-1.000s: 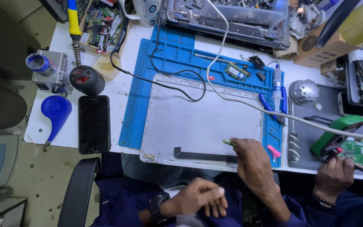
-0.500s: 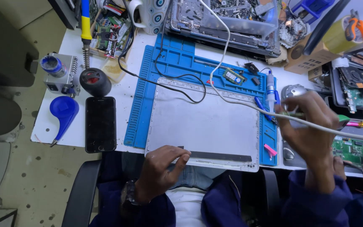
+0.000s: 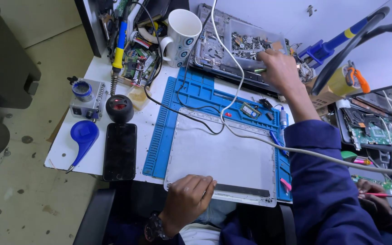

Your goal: The person sorts through a container of small electronic components and debris using a green pen-like tool. They pick up and examine various items, including circuit board fragments and small parts, while seated at a cluttered workbench.

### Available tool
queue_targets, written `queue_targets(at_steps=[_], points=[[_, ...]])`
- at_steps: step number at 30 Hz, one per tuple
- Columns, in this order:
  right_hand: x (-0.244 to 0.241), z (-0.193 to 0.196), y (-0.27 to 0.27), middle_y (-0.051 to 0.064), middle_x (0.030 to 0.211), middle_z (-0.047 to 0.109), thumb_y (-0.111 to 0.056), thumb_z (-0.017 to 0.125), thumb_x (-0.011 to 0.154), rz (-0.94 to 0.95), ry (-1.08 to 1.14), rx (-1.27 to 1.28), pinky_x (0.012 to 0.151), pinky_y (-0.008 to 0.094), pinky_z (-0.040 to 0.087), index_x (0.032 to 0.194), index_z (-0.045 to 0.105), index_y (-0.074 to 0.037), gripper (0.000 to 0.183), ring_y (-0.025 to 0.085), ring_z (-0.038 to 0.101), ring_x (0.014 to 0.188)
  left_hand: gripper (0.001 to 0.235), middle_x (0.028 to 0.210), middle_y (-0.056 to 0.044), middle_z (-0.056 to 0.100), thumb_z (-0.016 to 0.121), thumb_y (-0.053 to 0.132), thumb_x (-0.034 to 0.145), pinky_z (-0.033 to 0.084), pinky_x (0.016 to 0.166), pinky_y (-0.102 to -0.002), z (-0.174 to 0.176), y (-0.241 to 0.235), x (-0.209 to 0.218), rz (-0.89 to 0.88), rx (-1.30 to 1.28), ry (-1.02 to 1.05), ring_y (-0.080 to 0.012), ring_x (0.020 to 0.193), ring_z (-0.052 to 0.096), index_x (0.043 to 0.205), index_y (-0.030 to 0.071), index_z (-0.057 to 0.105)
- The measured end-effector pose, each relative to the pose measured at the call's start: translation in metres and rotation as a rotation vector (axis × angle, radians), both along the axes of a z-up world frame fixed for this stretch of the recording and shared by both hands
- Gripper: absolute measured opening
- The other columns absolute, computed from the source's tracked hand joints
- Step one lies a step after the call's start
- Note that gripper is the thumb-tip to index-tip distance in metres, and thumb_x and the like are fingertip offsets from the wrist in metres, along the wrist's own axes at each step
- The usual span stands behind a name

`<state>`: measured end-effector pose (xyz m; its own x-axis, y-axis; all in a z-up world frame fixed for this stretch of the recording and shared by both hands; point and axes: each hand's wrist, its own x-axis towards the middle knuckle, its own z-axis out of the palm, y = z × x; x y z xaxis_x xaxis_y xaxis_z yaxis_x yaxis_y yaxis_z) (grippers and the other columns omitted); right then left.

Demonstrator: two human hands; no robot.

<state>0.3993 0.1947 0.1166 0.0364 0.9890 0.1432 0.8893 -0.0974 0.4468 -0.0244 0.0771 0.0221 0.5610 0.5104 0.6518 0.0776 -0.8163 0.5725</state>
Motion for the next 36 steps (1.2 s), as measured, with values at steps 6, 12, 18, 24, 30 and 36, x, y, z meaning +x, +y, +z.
queue_targets(at_steps=[6,12,18,24,30,36], points=[[0.009,-0.011,0.008,0.003,0.079,0.064,0.007,0.062,0.08,0.051,-0.051,0.017,0.042,0.036,0.044,0.093,0.061,-0.011,0.022,0.022,0.059,0.061,0.011,0.078,-0.007,0.073,0.074,0.013,0.096,0.053,0.054,-0.032,-0.004,0.0,0.001,0.018,0.024,-0.025,-0.0212,0.069,0.07,0.091,0.004,0.074],[0.03,0.014,0.002,0.001,0.083,0.061,-0.012,0.069,0.101,0.052,-0.131,0.145,0.043,0.028,0.043,0.098,0.063,-0.015,0.007,0.015,0.054,0.061,0.011,0.076,-0.006,0.071,0.074,0.015,0.096,0.051,0.051,-0.033,-0.006,-0.001,0.002,0.026,0.024,0.003,-0.0207,0.068,0.068,0.09,0.006,0.073],[-0.027,0.073,-0.063,0.002,0.081,0.059,0.001,0.066,0.094,0.001,0.061,0.224,0.051,0.034,0.041,0.088,0.062,-0.01,0.012,0.018,0.053,0.069,0.009,0.077,-0.005,0.072,0.075,0.014,0.094,0.05,0.05,-0.032,-0.004,-0.001,0.002,0.038,0.032,-0.005,-0.0194,0.067,0.068,0.089,0.007,0.073],[-0.094,0.062,-0.149,0.008,0.088,0.07,-0.005,0.071,0.094,-0.075,0.197,0.166,0.05,0.032,0.044,0.09,0.064,-0.009,0.01,0.019,0.059,0.066,0.01,0.079,-0.007,0.075,0.074,0.013,0.094,0.053,0.053,-0.033,0.0,-0.001,0.0,0.028,0.034,-0.012,-0.0201,0.069,0.07,0.088,0.006,0.074],[-0.133,0.008,-0.215,-0.002,0.073,0.064,-0.006,0.061,0.094,-0.184,0.338,0.11,0.048,0.031,0.044,0.08,0.062,-0.017,0.019,0.014,0.053,0.059,0.009,0.08,-0.005,0.074,0.073,0.014,0.094,0.052,0.053,-0.033,0.0,-0.002,-0.001,0.022,0.033,0.01,-0.0194,0.069,0.069,0.089,0.007,0.074],[-0.181,-0.02,-0.257,0.0,0.078,0.061,-0.013,0.07,0.086,-0.005,0.296,0.066,0.045,0.036,0.043,0.088,0.059,-0.016,0.012,0.019,0.058,0.065,0.008,0.085,-0.006,0.077,0.075,0.011,0.092,0.055,0.059,-0.034,-0.003,-0.003,0.001,0.04,0.057,0.001,-0.0204,0.073,0.072,0.095,0.004,0.076]])
